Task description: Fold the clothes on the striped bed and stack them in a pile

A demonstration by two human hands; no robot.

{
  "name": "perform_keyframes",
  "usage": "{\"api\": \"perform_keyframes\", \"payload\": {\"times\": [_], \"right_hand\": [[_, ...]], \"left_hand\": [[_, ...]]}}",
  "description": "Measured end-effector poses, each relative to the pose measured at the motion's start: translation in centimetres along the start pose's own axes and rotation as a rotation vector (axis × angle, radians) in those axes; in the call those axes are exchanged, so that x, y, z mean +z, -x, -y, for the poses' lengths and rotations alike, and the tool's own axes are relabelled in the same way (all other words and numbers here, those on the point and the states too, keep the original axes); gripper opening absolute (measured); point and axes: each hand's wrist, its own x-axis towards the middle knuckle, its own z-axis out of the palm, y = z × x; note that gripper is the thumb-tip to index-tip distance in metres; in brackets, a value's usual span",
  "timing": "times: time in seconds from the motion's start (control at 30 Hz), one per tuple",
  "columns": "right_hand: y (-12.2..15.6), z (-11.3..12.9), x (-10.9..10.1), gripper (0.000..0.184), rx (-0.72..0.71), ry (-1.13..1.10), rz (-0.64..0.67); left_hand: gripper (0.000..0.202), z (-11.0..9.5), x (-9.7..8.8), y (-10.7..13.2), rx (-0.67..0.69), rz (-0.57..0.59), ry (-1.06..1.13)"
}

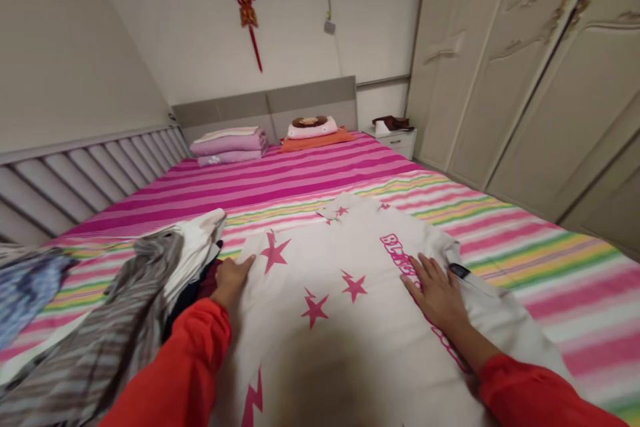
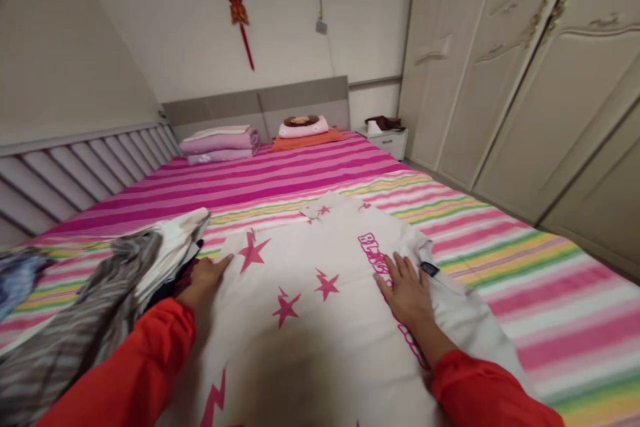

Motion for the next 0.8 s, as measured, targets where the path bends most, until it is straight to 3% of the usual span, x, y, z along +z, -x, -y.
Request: {"api": "perform_keyframes", "payload": {"times": [0.1,0.17,0.27,0.37,0.43,0.53,0.57,0.6,0.67,0.73,0.8], "right_hand": [[0.2,0.1,-0.4,0.059,-0.014,0.025,-0.002],[0.3,0.0,-0.5,0.058,-0.015,0.032,-0.001],[0.3,-0.1,-0.6,0.058,-0.004,0.030,0.008],[0.3,0.0,-0.6,0.059,-0.003,0.025,0.020],[0.3,-0.1,-0.5,0.059,-0.012,0.024,0.017],[0.3,-0.5,-0.1,0.059,-0.033,0.033,-0.022],[0.3,-0.7,0.1,0.059,-0.040,0.039,-0.035],[0.3,-0.9,0.2,0.059,-0.049,0.045,-0.041],[0.2,-1.2,0.5,0.058,-0.080,0.060,-0.039],[0.1,-1.4,0.6,0.057,-0.097,0.072,-0.035],[0.2,-1.4,0.4,0.057,-0.087,0.073,-0.042]], "left_hand": [[0.041,-0.5,-0.1,-1.6,-0.053,0.076,-0.070],[0.038,-0.6,-0.7,-1.7,-0.025,0.041,-0.112],[0.036,-1.3,-1.7,-0.8,0.064,0.011,-0.192],[0.038,-4.0,-1.1,1.7,0.169,0.052,-0.190],[0.041,-6.9,0.9,4.8,0.270,0.093,-0.162],[0.041,-11.6,6.0,12.3,0.458,0.217,-0.123],[0.040,-13.0,8.1,15.2,0.555,0.290,-0.098],[0.043,-14.3,10.1,17.9,0.757,0.417,-0.047],[0.047,-16.2,13.7,22.0,1.013,0.539,0.003],[0.049,-16.9,15.7,22.9,1.104,0.546,-0.027],[0.049,-16.0,15.6,20.2,1.075,0.513,-0.099]]}}
